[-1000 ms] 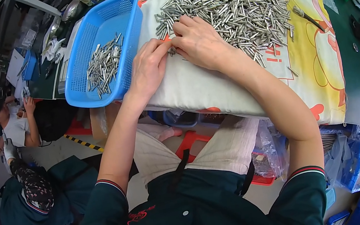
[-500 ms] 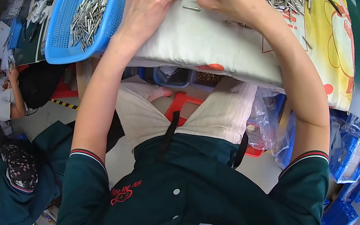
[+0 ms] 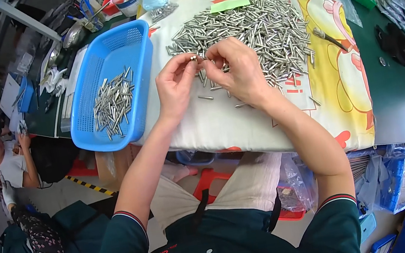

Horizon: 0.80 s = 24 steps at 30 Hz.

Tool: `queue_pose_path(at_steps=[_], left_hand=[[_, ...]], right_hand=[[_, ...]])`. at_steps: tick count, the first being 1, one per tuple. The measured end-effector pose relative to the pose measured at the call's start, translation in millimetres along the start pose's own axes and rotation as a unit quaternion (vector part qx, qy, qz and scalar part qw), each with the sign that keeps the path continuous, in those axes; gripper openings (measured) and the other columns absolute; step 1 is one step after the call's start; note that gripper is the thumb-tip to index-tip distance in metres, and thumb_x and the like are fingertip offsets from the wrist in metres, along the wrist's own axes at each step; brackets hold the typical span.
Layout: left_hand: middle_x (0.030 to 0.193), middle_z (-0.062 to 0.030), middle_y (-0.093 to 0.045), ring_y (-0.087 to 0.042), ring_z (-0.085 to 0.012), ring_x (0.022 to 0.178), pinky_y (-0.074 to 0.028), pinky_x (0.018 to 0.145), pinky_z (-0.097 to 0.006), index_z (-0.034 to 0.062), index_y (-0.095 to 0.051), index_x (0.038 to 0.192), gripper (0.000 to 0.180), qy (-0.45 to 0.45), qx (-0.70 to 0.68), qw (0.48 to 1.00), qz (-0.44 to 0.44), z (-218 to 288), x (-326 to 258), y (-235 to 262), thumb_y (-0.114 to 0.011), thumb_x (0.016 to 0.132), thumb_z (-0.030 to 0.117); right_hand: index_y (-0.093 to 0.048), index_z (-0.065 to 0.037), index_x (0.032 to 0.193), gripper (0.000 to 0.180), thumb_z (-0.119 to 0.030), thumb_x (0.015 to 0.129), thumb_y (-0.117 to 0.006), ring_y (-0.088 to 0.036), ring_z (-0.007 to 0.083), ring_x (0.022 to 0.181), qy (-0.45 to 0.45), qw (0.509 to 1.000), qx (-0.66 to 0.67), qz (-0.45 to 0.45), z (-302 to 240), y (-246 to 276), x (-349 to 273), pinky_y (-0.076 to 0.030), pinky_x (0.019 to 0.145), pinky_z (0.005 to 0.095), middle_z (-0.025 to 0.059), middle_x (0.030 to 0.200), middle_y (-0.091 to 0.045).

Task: Sorting and inspecting small metal pins at a manufacturing workbench.

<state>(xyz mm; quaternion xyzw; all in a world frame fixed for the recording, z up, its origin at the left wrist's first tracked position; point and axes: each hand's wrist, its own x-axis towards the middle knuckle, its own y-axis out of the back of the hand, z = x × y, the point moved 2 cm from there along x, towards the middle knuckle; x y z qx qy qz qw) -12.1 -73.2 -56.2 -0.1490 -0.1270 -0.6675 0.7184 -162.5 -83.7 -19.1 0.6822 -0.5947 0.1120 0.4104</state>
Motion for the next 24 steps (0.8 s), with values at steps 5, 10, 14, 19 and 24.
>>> queue_pose_path(at_steps=[5, 10, 14, 19, 24], left_hand=[[0.086, -0.0047, -0.064, -0.061, -0.0097, 0.076, -0.049, 0.069, -0.022, -0.0025, -0.061, 0.096, 0.012, 0.006, -0.054, 0.998, -0.022, 5, -2, -5, -0.056, 0.086, 0.002], [0.084, -0.004, -0.064, -0.06, -0.0083, 0.075, -0.05, 0.069, -0.022, -0.002, -0.06, 0.098, 0.013, 0.018, -0.042, 0.998, -0.031, 3, -6, 0, -0.056, 0.086, 0.001], [0.083, -0.0039, -0.064, -0.06, -0.0086, 0.074, -0.05, 0.068, -0.022, -0.002, -0.061, 0.096, 0.012, 0.014, -0.055, 0.998, -0.025, 4, -6, 1, -0.056, 0.086, 0.001], [0.083, -0.004, -0.064, -0.06, -0.0091, 0.074, -0.05, 0.068, -0.022, -0.002, -0.061, 0.095, 0.011, 0.005, -0.053, 0.998, -0.018, 6, -8, 0, -0.056, 0.086, 0.0], [0.084, -0.0044, -0.063, -0.061, -0.0101, 0.074, -0.051, 0.07, -0.023, -0.0011, -0.062, 0.094, 0.011, -0.026, -0.028, 0.999, -0.012, 4, -9, 1, -0.057, 0.084, -0.002]], right_hand=[[-0.059, -0.002, 0.08, 0.014, -0.003, 0.069, -0.067, -0.055, 0.0209, 0.063, 0.043, 0.999, -0.029, 0.006, 4, -2, -2, -0.046, 0.054, 0.0315, 0.0072, 0.069, -0.057], [-0.06, -0.002, 0.08, 0.013, -0.002, 0.068, -0.067, -0.056, 0.023, 0.065, 0.058, 0.998, -0.03, 0.006, 1, -9, -2, -0.045, 0.057, 0.0336, 0.0075, 0.07, -0.057], [-0.061, -0.002, 0.08, 0.014, -0.001, 0.068, -0.067, -0.056, 0.0239, 0.066, 0.068, 0.997, -0.043, 0.005, 1, -10, -3, -0.045, 0.057, 0.0336, 0.008, 0.071, -0.058], [-0.063, -0.001, 0.083, 0.015, -0.001, 0.069, -0.068, -0.056, 0.0248, 0.066, 0.09, 0.994, -0.057, 0.006, -1, -9, -4, -0.045, 0.058, 0.0336, 0.0087, 0.072, -0.059], [-0.064, -0.002, 0.082, 0.014, -0.002, 0.068, -0.068, -0.056, 0.0241, 0.067, 0.1, 0.993, -0.054, 0.016, -1, -9, -4, -0.045, 0.058, 0.0332, 0.0083, 0.073, -0.059]])
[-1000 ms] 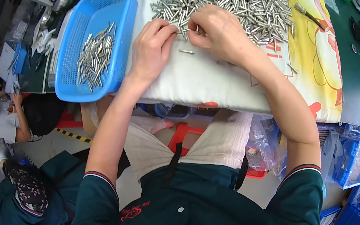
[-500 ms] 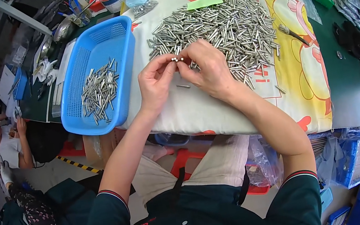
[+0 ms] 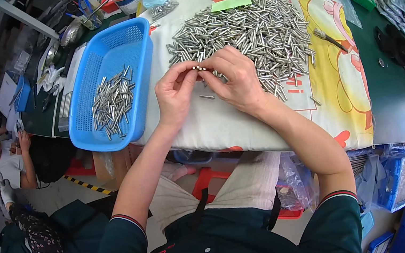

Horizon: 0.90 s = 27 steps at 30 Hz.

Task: Sorting and inspecting small metal pins at a manufacturing workbench.

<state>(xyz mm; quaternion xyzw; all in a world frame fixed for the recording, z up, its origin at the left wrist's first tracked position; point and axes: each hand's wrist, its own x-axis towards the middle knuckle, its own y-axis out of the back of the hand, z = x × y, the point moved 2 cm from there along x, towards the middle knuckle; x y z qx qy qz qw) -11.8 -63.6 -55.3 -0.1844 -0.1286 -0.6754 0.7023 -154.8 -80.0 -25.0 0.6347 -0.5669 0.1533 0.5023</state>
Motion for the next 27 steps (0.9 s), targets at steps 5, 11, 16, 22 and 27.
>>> queue_pose_path(at_steps=[5, 11, 16, 22, 27], left_hand=[[0.087, -0.0048, -0.064, -0.061, -0.0119, 0.075, -0.051, 0.072, -0.024, -0.0009, -0.062, 0.096, 0.013, -0.057, 0.036, 0.998, 0.0, 0, 2, 1, -0.057, 0.084, -0.002], [0.089, -0.0092, -0.065, -0.064, -0.0145, 0.077, -0.053, 0.072, -0.025, -0.0047, -0.059, 0.101, 0.016, 0.09, -0.062, 0.993, -0.038, 3, 1, 0, -0.054, 0.087, 0.001], [0.088, -0.0131, -0.064, -0.065, -0.0168, 0.075, -0.055, 0.069, -0.027, -0.0073, -0.056, 0.104, 0.019, 0.173, -0.112, 0.976, -0.071, 0, 3, 4, -0.051, 0.089, 0.003], [0.088, -0.0144, -0.064, -0.066, -0.0196, 0.076, -0.055, 0.068, -0.027, -0.0051, -0.055, 0.106, 0.021, 0.249, -0.176, 0.949, -0.081, -4, 3, 6, -0.051, 0.091, 0.01], [0.091, -0.0154, -0.064, -0.067, -0.0229, 0.079, -0.056, 0.069, -0.027, -0.0044, -0.053, 0.105, 0.021, 0.333, -0.258, 0.9, -0.113, -4, 6, 8, -0.051, 0.091, 0.011]], right_hand=[[-0.066, -0.004, 0.08, 0.013, -0.002, 0.067, -0.069, -0.055, 0.0237, 0.066, 0.013, 1.0, 0.001, 0.017, 1, 1, -1, -0.045, 0.058, 0.0327, 0.0077, 0.072, -0.059], [-0.063, 0.0, 0.079, 0.01, -0.008, 0.073, -0.065, -0.053, 0.0133, 0.059, -0.213, 0.97, 0.109, -0.033, 7, -1, -5, -0.042, 0.051, 0.0258, 0.0062, 0.066, -0.059], [-0.062, 0.002, 0.075, 0.014, -0.011, 0.074, -0.066, -0.046, 0.0053, 0.053, -0.308, 0.935, 0.162, -0.063, 7, -2, -4, -0.039, 0.048, 0.0219, 0.0012, 0.058, -0.055], [-0.062, 0.001, 0.073, 0.018, -0.016, 0.077, -0.066, -0.044, 0.0042, 0.051, -0.351, 0.92, 0.155, -0.086, 13, -2, -6, -0.037, 0.046, 0.022, 0.0003, 0.055, -0.052], [-0.061, 0.003, 0.07, 0.025, -0.02, 0.078, -0.066, -0.045, 0.0052, 0.052, -0.371, 0.911, 0.151, -0.101, 17, 2, -5, -0.038, 0.046, 0.0236, 0.0006, 0.054, -0.052]])
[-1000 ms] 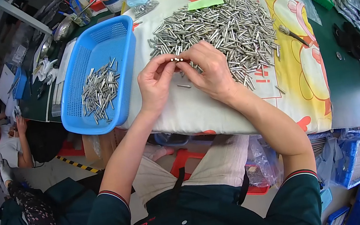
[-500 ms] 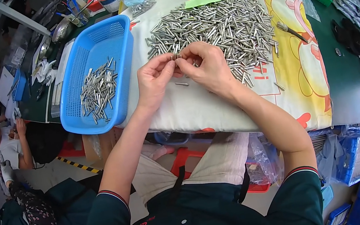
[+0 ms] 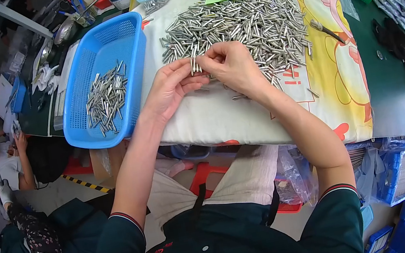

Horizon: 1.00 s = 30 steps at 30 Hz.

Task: Sorting and inspecting small metal pins at a manufacturing workbench.

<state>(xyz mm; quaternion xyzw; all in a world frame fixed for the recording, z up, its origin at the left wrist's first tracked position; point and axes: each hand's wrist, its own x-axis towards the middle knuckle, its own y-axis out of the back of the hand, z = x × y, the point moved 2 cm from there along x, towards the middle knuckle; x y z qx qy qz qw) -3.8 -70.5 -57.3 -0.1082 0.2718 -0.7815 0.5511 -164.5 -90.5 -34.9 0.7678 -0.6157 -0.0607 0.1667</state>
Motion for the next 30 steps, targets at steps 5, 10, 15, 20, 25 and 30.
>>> queue_pose_path(at_steps=[5, 10, 15, 20, 25, 30], left_hand=[[0.092, -0.0155, -0.063, -0.067, -0.0236, 0.08, -0.056, 0.069, -0.027, -0.0049, -0.055, 0.103, 0.02, 0.015, -0.006, 1.0, 0.001, 2, -3, 4, -0.052, 0.09, 0.01], [0.091, -0.0155, -0.064, -0.066, -0.0234, 0.081, -0.056, 0.069, -0.027, -0.0052, -0.056, 0.102, 0.019, 0.014, 0.021, 1.0, 0.001, 1, -4, 3, -0.052, 0.09, 0.009], [0.092, -0.0161, -0.064, -0.066, -0.0235, 0.081, -0.056, 0.069, -0.026, -0.0056, -0.056, 0.102, 0.02, 0.011, 0.029, 0.999, -0.017, 2, -5, 4, -0.052, 0.09, 0.01], [0.094, -0.0167, -0.063, -0.066, -0.0247, 0.083, -0.056, 0.07, -0.026, -0.0067, -0.056, 0.104, 0.022, 0.017, 0.039, 0.999, -0.014, 1, -3, 2, -0.051, 0.091, 0.01], [0.096, -0.0166, -0.062, -0.066, -0.0251, 0.084, -0.056, 0.071, -0.027, -0.0076, -0.055, 0.107, 0.025, 0.021, 0.037, 0.999, -0.019, 3, -4, 1, -0.049, 0.092, 0.011], [0.094, -0.0152, -0.064, -0.066, -0.0213, 0.084, -0.055, 0.074, -0.026, -0.0078, -0.057, 0.105, 0.022, 0.011, 0.086, 0.996, -0.015, 3, -9, 1, -0.054, 0.087, 0.005]], right_hand=[[-0.062, 0.002, 0.077, 0.019, -0.017, 0.08, -0.065, -0.046, 0.0039, 0.056, -0.01, 0.997, -0.061, -0.042, 0, -1, 2, -0.038, 0.051, 0.0204, -0.0007, 0.064, -0.057], [-0.064, 0.002, 0.086, 0.016, -0.012, 0.078, -0.065, -0.048, 0.0043, 0.057, 0.025, 0.997, 0.048, -0.055, -2, -3, 0, -0.04, 0.051, 0.0206, 0.0015, 0.068, -0.059], [-0.064, 0.004, 0.087, 0.014, -0.008, 0.079, -0.063, -0.055, 0.007, 0.06, 0.006, 0.993, 0.098, -0.062, -11, -4, -4, -0.045, 0.055, 0.0207, 0.0043, 0.07, -0.061], [-0.064, 0.005, 0.088, 0.014, -0.006, 0.079, -0.064, -0.057, 0.009, 0.06, -0.001, 0.991, 0.11, -0.076, -8, 0, -2, -0.048, 0.057, 0.0219, 0.0056, 0.071, -0.062], [-0.063, 0.004, 0.085, 0.012, -0.006, 0.078, -0.065, -0.057, 0.0081, 0.06, -0.013, 0.992, 0.102, -0.078, -8, -1, -1, -0.047, 0.054, 0.0206, 0.0041, 0.069, -0.061], [-0.062, 0.003, 0.082, 0.013, -0.009, 0.079, -0.067, -0.056, 0.0069, 0.059, 0.0, 0.994, 0.079, -0.075, -7, -6, 0, -0.046, 0.053, 0.0194, 0.0033, 0.068, -0.06]])
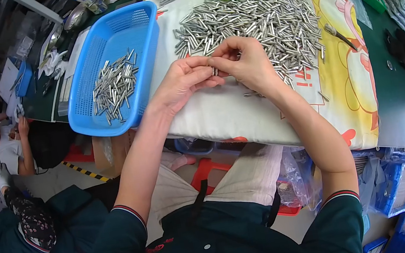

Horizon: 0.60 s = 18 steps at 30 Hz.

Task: Sorting and inspecting small metal pins at a manufacturing workbench.

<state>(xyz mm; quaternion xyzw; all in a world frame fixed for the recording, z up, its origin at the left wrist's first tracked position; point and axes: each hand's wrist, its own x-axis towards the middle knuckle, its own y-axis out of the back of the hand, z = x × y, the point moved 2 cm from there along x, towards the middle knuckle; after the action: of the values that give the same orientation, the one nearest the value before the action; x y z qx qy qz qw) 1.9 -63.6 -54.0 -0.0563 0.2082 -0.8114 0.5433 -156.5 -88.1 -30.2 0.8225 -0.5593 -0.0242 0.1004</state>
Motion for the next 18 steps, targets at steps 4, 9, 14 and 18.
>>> queue_pose_path(at_steps=[4, 9, 14, 18], left_hand=[[0.086, -0.014, -0.065, -0.065, -0.0162, 0.075, -0.053, 0.068, -0.024, -0.0066, -0.057, 0.106, 0.023, -0.024, 0.011, 1.0, -0.012, -4, 5, -6, -0.056, 0.084, 0.001], [0.086, -0.015, -0.065, -0.065, -0.0174, 0.074, -0.053, 0.066, -0.024, -0.0064, -0.045, 0.12, 0.039, -0.037, 0.007, 0.999, -0.037, -3, -1, -4, -0.056, 0.084, 0.001], [0.082, -0.0145, -0.063, -0.065, -0.018, 0.072, -0.053, 0.063, -0.024, -0.0055, -0.044, 0.121, 0.041, -0.015, 0.049, 0.988, -0.147, -3, -3, -9, -0.056, 0.082, -0.002], [0.081, -0.0153, -0.064, -0.065, -0.0179, 0.068, -0.053, 0.06, -0.024, -0.0054, -0.048, 0.115, 0.038, -0.012, 0.012, 0.988, -0.155, -3, 1, -11, -0.058, 0.078, -0.003]], right_hand=[[-0.062, 0.003, 0.081, 0.012, -0.009, 0.079, -0.067, -0.055, 0.0063, 0.058, 0.022, 0.999, -0.042, 0.02, -2, 5, -6, -0.045, 0.053, 0.0196, 0.003, 0.067, -0.061], [-0.06, 0.001, 0.078, 0.019, -0.017, 0.083, -0.063, -0.054, 0.0125, 0.053, 0.053, 0.981, -0.184, -0.014, -10, 2, -7, -0.041, 0.05, 0.0252, 0.0059, 0.06, -0.057], [-0.063, -0.001, 0.073, 0.024, -0.021, 0.084, -0.057, -0.055, 0.0279, 0.055, 0.173, 0.926, -0.326, -0.08, -13, -2, -10, -0.043, 0.054, 0.0373, 0.012, 0.06, -0.057], [-0.064, -0.002, 0.076, 0.021, -0.018, 0.084, -0.055, -0.058, 0.0259, 0.055, 0.166, 0.94, -0.281, -0.099, -18, -1, -11, -0.045, 0.053, 0.0352, 0.0122, 0.061, -0.059]])
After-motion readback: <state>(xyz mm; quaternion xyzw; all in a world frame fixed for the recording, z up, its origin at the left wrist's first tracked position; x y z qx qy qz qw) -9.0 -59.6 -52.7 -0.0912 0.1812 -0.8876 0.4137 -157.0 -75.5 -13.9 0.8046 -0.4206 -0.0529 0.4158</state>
